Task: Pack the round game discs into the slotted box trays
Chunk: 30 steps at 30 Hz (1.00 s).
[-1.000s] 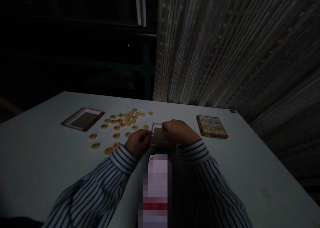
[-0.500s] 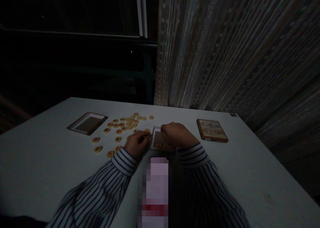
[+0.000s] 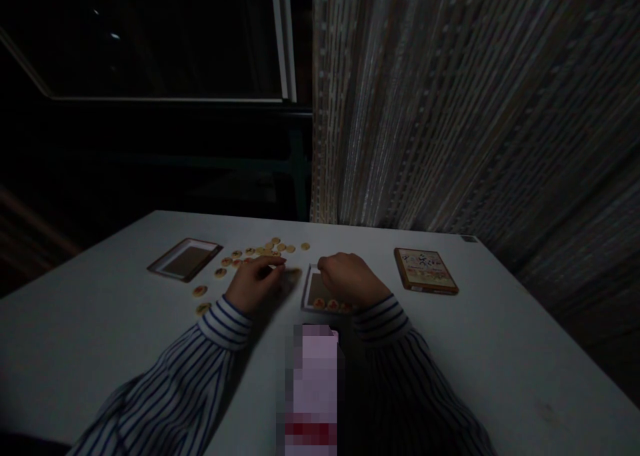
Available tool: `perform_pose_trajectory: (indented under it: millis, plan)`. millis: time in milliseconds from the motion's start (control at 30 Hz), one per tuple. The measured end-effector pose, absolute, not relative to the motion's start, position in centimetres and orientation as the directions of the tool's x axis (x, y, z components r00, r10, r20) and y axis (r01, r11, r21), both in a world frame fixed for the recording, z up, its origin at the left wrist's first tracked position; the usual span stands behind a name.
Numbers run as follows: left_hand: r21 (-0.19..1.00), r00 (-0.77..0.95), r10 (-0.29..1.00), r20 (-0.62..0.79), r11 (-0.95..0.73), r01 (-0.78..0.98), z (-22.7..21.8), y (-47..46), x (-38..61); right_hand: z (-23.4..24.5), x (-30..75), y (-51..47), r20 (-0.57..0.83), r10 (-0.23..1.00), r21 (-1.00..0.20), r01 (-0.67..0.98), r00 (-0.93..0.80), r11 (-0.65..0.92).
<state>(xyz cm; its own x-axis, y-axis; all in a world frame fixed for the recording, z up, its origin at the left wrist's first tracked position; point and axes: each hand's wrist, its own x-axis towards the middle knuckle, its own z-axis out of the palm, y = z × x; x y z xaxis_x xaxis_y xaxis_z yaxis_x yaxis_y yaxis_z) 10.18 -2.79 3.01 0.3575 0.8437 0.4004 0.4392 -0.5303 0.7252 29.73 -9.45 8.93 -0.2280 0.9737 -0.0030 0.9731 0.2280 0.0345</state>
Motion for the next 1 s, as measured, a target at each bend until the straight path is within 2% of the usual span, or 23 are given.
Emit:
perform_pose_trajectory:
  millis: [133,300,433,667,800,900,1000]
  plan:
    - [0.732,0.272,0.877,0.396,-0.48,0.484,4.0,-0.7,7.2,8.8,29.6,-9.2,0.062,0.974,0.044,0.976,-0.217,0.215]
    - [0.779,0.174,0.934,0.313,-0.357,0.515,3.7,1.1,3.5,9.1,29.2,-9.0,0.115,0.976,0.039,0.983,-0.184,0.181]
    - [0.752,0.104,0.937,0.334,-0.332,0.569,2.6,1.8,1.7,9.0,28.6,-8.7,0.142,0.977,0.007,0.987,-0.158,0.159]
    - [0.624,0.146,0.917,0.371,-0.363,0.692,1.0,2.1,0.5,8.1,28.0,-8.5,0.284,0.945,-0.098,0.976,-0.16,0.195]
    - [0.585,0.27,0.893,0.361,-0.442,0.68,0.2,2.4,0.1,7.8,27.8,-8.1,0.334,0.929,-0.2,0.951,-0.161,0.237]
    - [0.54,0.34,0.879,0.335,-0.475,0.695,0.1,2.5,0.0,8.0,27.0,-7.7,0.322,0.933,-0.227,0.944,-0.161,0.241]
    - [0.502,0.355,0.886,0.299,-0.463,0.73,0.3,2.4,0.0,8.3,25.8,-7.1,0.25,0.948,-0.215,0.943,-0.199,0.254]
